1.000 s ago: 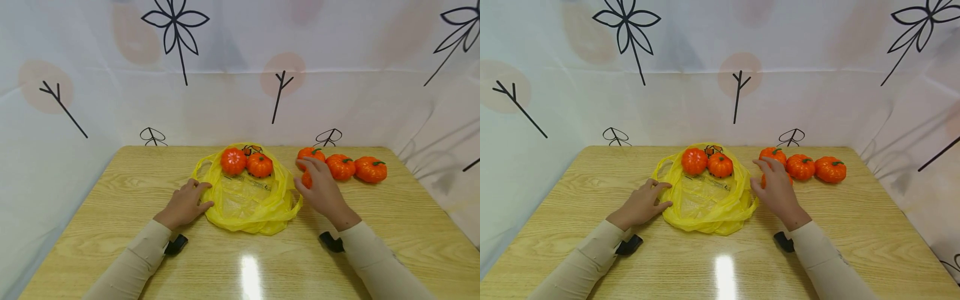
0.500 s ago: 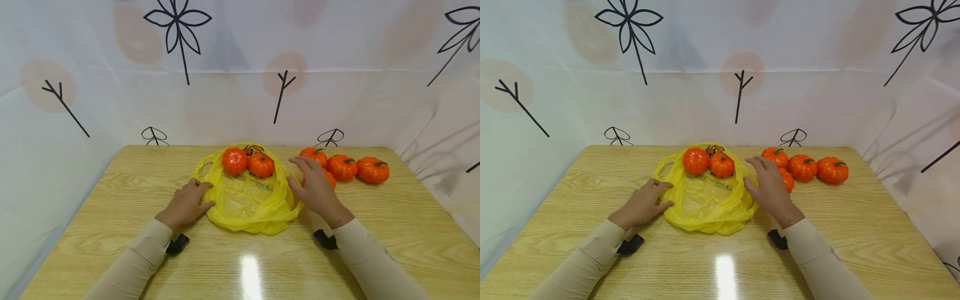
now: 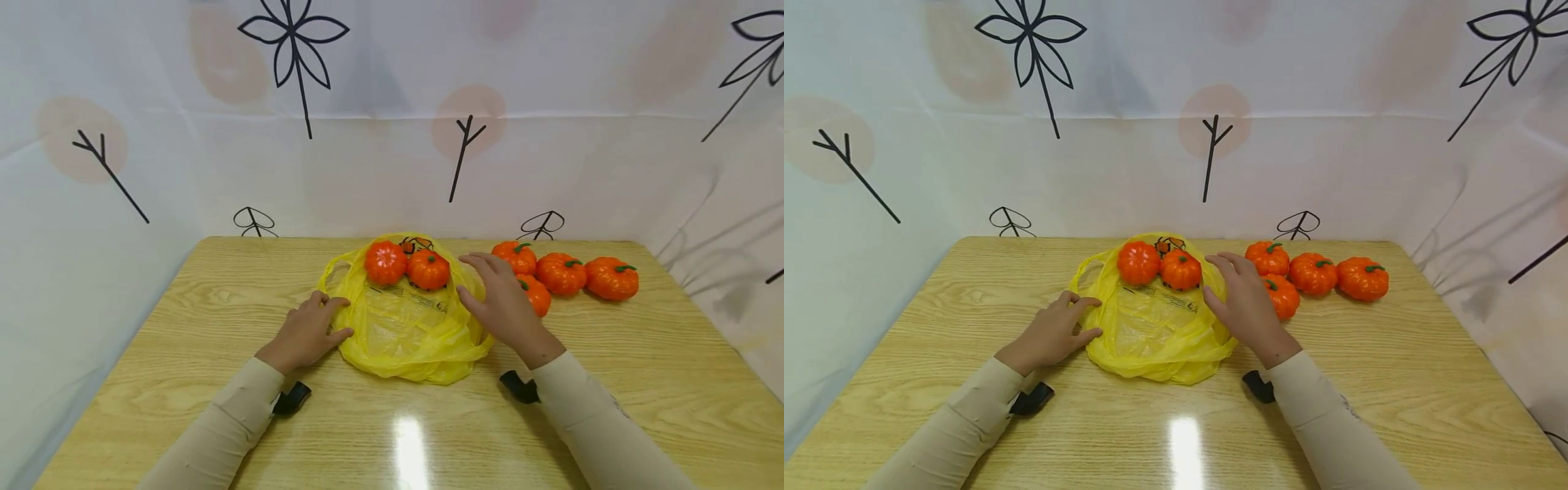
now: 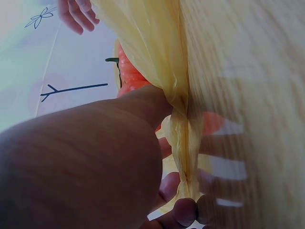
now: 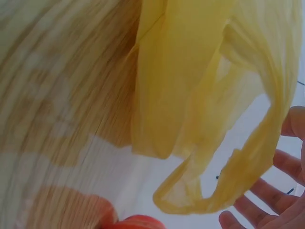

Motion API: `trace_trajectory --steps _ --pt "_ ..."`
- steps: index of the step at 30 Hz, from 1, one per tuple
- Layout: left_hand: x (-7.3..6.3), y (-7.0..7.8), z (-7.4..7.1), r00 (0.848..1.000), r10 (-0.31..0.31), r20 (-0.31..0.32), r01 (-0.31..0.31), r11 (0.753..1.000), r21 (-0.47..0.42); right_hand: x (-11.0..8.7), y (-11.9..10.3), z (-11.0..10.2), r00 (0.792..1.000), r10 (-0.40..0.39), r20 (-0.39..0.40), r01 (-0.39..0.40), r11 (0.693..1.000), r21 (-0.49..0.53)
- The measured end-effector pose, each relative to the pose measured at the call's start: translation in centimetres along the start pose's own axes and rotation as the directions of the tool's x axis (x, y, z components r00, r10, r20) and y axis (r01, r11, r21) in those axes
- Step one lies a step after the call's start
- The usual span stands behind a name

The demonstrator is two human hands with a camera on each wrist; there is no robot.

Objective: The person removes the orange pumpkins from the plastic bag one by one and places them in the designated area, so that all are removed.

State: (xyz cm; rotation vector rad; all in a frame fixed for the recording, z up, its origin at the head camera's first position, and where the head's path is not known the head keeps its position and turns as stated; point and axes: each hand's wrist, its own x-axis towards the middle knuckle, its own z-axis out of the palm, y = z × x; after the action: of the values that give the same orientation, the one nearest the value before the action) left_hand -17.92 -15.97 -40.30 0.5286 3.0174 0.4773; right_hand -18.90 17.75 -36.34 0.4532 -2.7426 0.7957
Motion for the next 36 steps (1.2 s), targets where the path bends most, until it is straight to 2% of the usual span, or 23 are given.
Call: trace_trajectory --steps 7,25,36 --pt "-0.2 0.1 -0.1 1.0 0.009 -0.013 -0.009 1.0 0.0 0.4 -0.5 0.3 1.0 -0.013 0.005 0.013 1.0 0.007" --pt "0.0 0.0 0.0 1.0 -0.001 0.0 0.001 1.0 0.004 1.7 -1.6 1.3 0.999 -0.04 0.027 0.039 0.999 0.027" --pt "0.0 0.1 0.0 1.0 -0.004 0.007 0.004 1.0 0.001 2.6 -2.1 1.6 0.997 0.0 0.083 -0.008 0.996 0.09"
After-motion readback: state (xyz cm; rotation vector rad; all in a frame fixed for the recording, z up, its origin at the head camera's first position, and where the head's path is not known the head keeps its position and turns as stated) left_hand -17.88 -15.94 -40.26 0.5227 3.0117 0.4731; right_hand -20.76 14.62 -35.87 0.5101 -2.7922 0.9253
